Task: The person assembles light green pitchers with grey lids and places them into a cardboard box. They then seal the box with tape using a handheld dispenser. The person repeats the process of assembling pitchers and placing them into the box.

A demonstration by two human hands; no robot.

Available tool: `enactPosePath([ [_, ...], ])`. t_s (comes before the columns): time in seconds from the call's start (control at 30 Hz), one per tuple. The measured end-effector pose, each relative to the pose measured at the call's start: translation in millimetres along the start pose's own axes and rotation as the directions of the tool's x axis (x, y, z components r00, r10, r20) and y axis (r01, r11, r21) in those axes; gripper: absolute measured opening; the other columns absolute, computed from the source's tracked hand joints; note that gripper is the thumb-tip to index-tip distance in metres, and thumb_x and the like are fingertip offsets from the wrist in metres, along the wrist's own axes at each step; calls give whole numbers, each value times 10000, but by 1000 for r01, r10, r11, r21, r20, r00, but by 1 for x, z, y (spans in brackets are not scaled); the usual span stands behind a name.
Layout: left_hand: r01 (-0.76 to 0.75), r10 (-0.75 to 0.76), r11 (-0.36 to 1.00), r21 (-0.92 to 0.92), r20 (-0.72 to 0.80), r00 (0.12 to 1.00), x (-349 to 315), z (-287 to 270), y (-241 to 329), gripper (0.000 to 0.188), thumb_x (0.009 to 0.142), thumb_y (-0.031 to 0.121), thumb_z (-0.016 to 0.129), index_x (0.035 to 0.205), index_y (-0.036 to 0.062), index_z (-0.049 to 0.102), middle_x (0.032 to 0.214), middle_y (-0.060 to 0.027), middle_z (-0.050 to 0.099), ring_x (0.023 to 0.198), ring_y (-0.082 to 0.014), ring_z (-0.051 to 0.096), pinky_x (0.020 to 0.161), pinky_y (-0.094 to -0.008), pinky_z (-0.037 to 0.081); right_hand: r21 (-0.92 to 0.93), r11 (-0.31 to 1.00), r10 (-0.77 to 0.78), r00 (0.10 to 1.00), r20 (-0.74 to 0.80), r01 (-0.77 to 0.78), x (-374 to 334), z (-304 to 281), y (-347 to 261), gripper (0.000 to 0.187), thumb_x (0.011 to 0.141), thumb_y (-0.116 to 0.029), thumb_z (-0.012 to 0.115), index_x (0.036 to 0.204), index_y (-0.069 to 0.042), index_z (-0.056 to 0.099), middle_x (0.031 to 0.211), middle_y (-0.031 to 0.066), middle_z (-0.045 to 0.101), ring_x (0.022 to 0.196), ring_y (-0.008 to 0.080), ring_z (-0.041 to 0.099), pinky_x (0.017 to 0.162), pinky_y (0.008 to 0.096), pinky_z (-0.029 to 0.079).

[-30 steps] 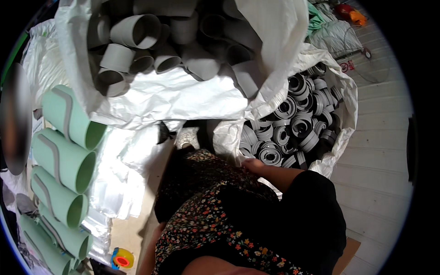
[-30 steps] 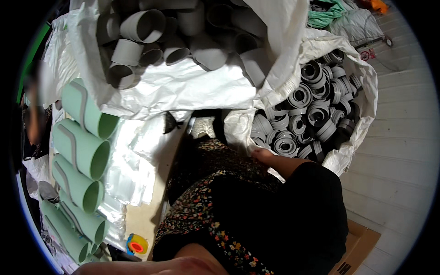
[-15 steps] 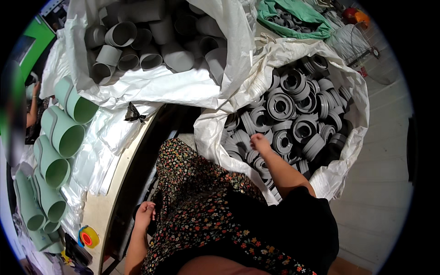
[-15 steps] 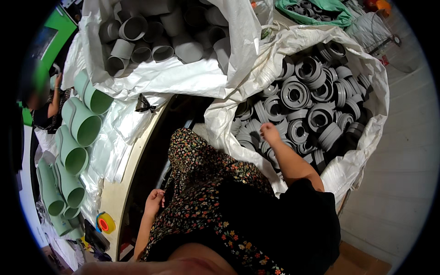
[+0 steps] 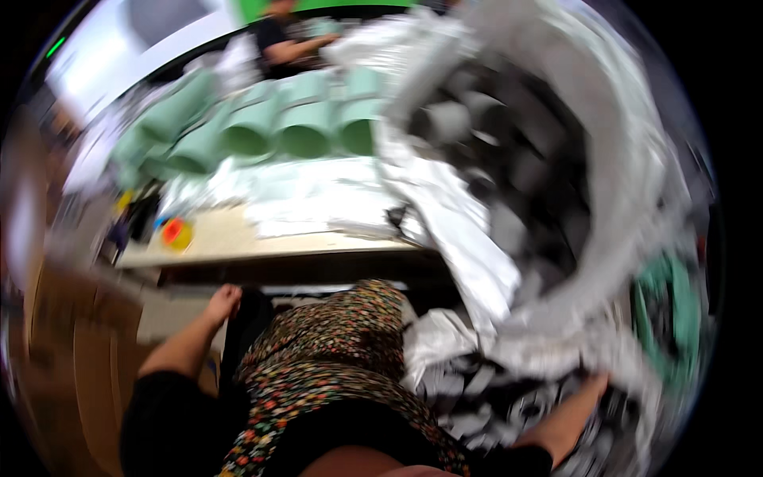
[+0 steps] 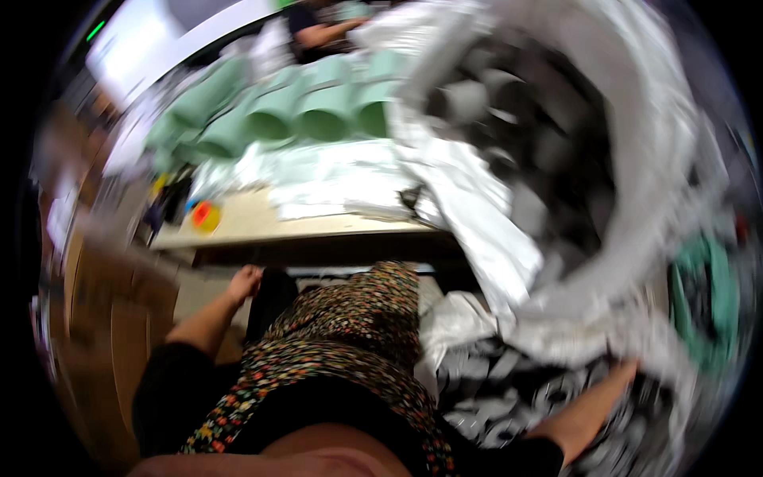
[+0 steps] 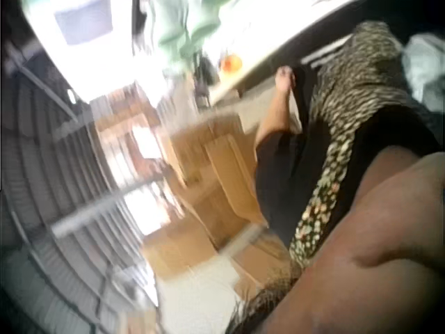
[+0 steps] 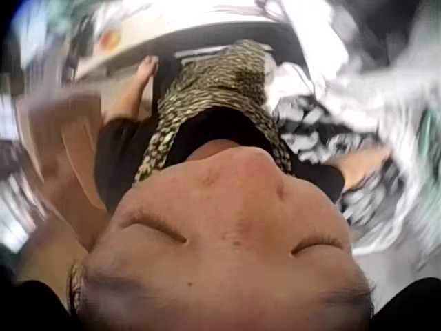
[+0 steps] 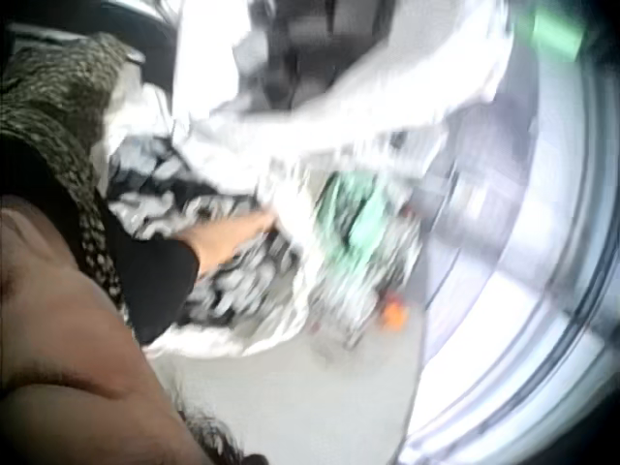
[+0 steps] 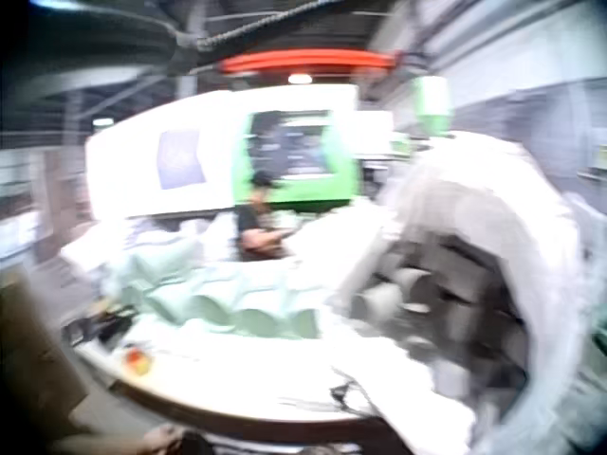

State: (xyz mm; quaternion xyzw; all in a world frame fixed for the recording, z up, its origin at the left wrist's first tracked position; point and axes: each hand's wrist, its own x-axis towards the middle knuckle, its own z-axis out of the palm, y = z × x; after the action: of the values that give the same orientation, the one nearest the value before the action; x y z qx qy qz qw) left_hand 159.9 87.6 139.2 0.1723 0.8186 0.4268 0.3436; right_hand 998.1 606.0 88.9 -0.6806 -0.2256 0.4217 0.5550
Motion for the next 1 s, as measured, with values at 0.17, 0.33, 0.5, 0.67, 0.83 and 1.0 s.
enactPosePath([
  [0.17,193,-212,977,-88,-372,904,-33,-54,-9,154,888,248,513,894,95,496,620,-36,498,461,-131,434,425,-280,385,-190,957,253,949,187,-218,-123,58,90,396,884,-341,455,1129,-49,564,1058,90,596,912,272,569,812,369,471],
  [0.33,339,-281,941,16,-525,804,-78,-100,-53,154,884,255,511,895,101,512,637,-40,521,479,-138,457,445,-290,398,-241,922,351,916,192,-303,-160,67,107,418,882,-331,469,1169,-34,530,1117,114,567,984,276,546,860,367,452],
  [0.5,351,-266,935,59,-540,799,-43,-118,-54,150,882,246,514,880,97,533,622,-40,524,486,-137,477,437,-296,405,-125,956,277,955,104,-264,-141,21,49,447,879,-320,484,1209,-18,495,1176,138,538,1055,281,523,908,365,433],
  [0.67,-34,-6,992,-122,-315,949,94,-75,34,104,874,183,522,923,100,560,619,0,487,466,-104,427,408,-250,358,167,961,225,974,-16,-219,-203,-77,-63,484,877,-310,498,1249,-2,461,1234,162,508,1126,285,501,955,363,414],
  [0.83,-149,152,988,-36,94,984,86,1,67,158,924,189,468,931,60,558,586,38,420,467,-51,360,430,-189,299,270,953,167,982,-83,-139,-321,-52,-43,468,785,-176,610,1183,25,466,1109,166,567,970,308,568,878,407,454],
  [1.0,-18,67,981,-191,249,966,12,33,18,208,927,239,500,940,37,550,563,-11,453,448,-81,408,409,-212,328,428,904,-60,986,154,-12,-417,58,-68,527,816,-163,492,1312,-22,380,1273,159,480,1168,301,479,980,457,403],
])
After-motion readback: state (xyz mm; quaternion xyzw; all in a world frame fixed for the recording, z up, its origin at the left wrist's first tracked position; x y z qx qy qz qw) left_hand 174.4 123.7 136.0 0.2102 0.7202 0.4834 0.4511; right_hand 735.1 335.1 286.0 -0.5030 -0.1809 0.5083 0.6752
